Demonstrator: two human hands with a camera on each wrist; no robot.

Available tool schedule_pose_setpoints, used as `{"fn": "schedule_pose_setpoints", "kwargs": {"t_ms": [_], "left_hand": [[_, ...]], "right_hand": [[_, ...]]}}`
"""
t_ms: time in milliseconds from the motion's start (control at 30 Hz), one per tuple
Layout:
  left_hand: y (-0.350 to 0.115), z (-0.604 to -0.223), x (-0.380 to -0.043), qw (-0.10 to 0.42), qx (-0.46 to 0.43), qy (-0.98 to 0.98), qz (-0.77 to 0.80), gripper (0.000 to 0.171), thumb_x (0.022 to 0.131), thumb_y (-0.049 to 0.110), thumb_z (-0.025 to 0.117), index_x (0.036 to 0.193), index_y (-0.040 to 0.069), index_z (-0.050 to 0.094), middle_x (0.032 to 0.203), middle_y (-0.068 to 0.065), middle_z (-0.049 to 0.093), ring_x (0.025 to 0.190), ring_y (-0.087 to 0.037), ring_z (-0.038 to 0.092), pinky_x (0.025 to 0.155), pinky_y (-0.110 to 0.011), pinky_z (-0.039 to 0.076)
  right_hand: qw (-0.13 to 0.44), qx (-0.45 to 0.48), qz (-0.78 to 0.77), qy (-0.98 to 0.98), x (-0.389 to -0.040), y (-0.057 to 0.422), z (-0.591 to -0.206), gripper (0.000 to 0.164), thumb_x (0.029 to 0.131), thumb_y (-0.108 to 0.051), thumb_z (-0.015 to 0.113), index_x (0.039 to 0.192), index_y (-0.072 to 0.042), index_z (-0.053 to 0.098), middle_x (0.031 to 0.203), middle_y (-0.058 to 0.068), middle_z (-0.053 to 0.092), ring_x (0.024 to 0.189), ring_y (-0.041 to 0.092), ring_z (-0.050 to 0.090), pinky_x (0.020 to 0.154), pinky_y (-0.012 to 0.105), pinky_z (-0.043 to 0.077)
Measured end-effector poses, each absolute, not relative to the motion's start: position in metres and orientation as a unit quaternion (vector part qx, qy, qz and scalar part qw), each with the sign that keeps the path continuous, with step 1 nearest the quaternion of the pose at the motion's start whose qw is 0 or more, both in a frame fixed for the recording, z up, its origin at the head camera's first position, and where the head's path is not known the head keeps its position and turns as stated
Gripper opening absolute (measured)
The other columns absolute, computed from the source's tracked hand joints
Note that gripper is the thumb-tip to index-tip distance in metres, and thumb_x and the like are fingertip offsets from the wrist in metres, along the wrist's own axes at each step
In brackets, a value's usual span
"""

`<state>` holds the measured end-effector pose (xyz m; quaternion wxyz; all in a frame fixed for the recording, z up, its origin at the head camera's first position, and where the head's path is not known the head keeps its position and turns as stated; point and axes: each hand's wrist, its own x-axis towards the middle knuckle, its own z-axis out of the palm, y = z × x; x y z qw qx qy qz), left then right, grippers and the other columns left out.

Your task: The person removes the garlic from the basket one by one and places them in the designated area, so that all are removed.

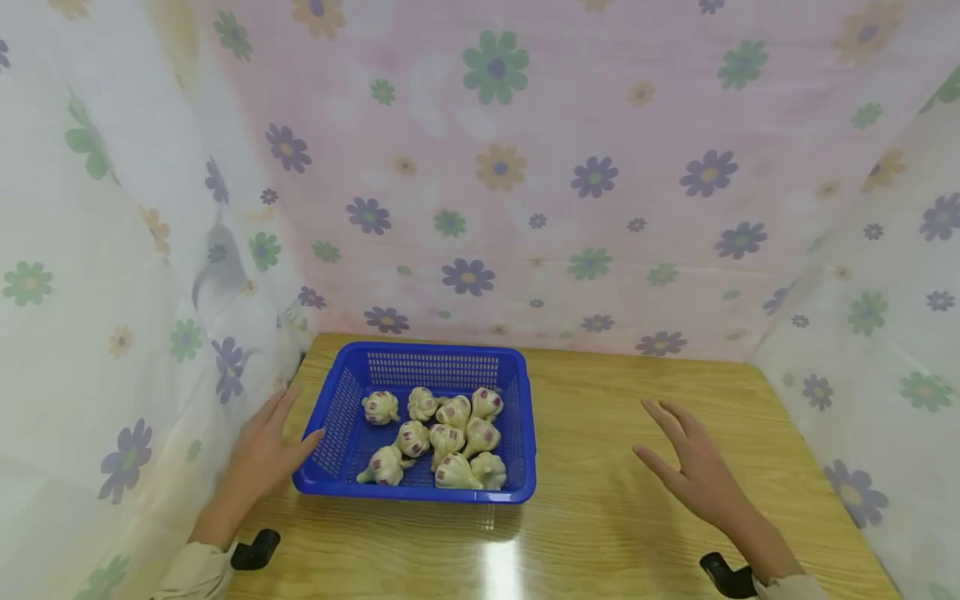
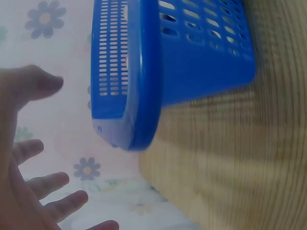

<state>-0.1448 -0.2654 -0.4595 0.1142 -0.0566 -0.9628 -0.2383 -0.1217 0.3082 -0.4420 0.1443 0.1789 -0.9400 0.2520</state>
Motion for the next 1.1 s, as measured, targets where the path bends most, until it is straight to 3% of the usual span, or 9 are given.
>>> {"fn": "schedule_pose_setpoints", "kwargs": {"t_ms": [200,333,700,900,1100], "left_hand": [[-0.263,-0.46,-0.156,0.082,-0.039,-0.953,-0.289,0.071,0.087,0.026,0.068,0.143,0.0,0.032,0.142,-0.033,0.031,0.125,-0.054,0.03,0.093,-0.069,0.028],[-0.261,-0.461,-0.164,0.058,-0.018,-0.946,-0.319,0.066,0.089,0.021,0.065,0.142,-0.001,0.033,0.14,-0.032,0.034,0.123,-0.05,0.037,0.091,-0.065,0.035],[-0.259,-0.467,-0.182,0.012,0.054,-0.905,-0.422,0.055,0.087,0.009,0.062,0.138,0.0,0.042,0.126,-0.03,0.05,0.102,-0.041,0.057,0.079,-0.048,0.05],[-0.261,-0.474,-0.186,-0.018,0.091,-0.88,-0.465,0.05,0.085,0.004,0.061,0.133,-0.001,0.05,0.122,-0.029,0.053,0.09,-0.032,0.059,0.069,-0.037,0.051],[-0.259,-0.473,-0.19,-0.043,0.113,-0.847,-0.518,0.052,0.085,0.001,0.062,0.136,0.0,0.049,0.125,-0.027,0.05,0.079,-0.021,0.059,0.061,-0.033,0.053]], "right_hand": [[0.127,0.213,0.291,-0.924,-0.133,0.283,-0.437,0.062,0.09,-0.019,0.065,0.145,-0.011,0.037,0.137,0.023,0.039,0.121,0.044,0.038,0.082,0.065,0.037],[0.115,0.23,0.31,-0.915,-0.139,0.268,-0.433,0.06,0.092,-0.019,0.063,0.145,-0.012,0.037,0.138,0.019,0.039,0.123,0.04,0.039,0.085,0.063,0.037],[0.057,0.243,0.335,-0.909,-0.155,0.23,-0.423,0.056,0.095,-0.031,0.059,0.145,-0.017,0.038,0.14,0.013,0.039,0.126,0.034,0.039,0.091,0.06,0.038],[0.014,0.243,0.356,-0.902,-0.166,0.209,-0.425,0.057,0.095,-0.036,0.057,0.144,-0.014,0.039,0.138,0.013,0.042,0.119,0.033,0.045,0.086,0.052,0.044],[-0.021,0.233,0.388,-0.892,-0.177,0.193,-0.427,0.056,0.094,-0.038,0.057,0.143,-0.015,0.041,0.136,0.014,0.045,0.117,0.035,0.048,0.085,0.052,0.046]]}}
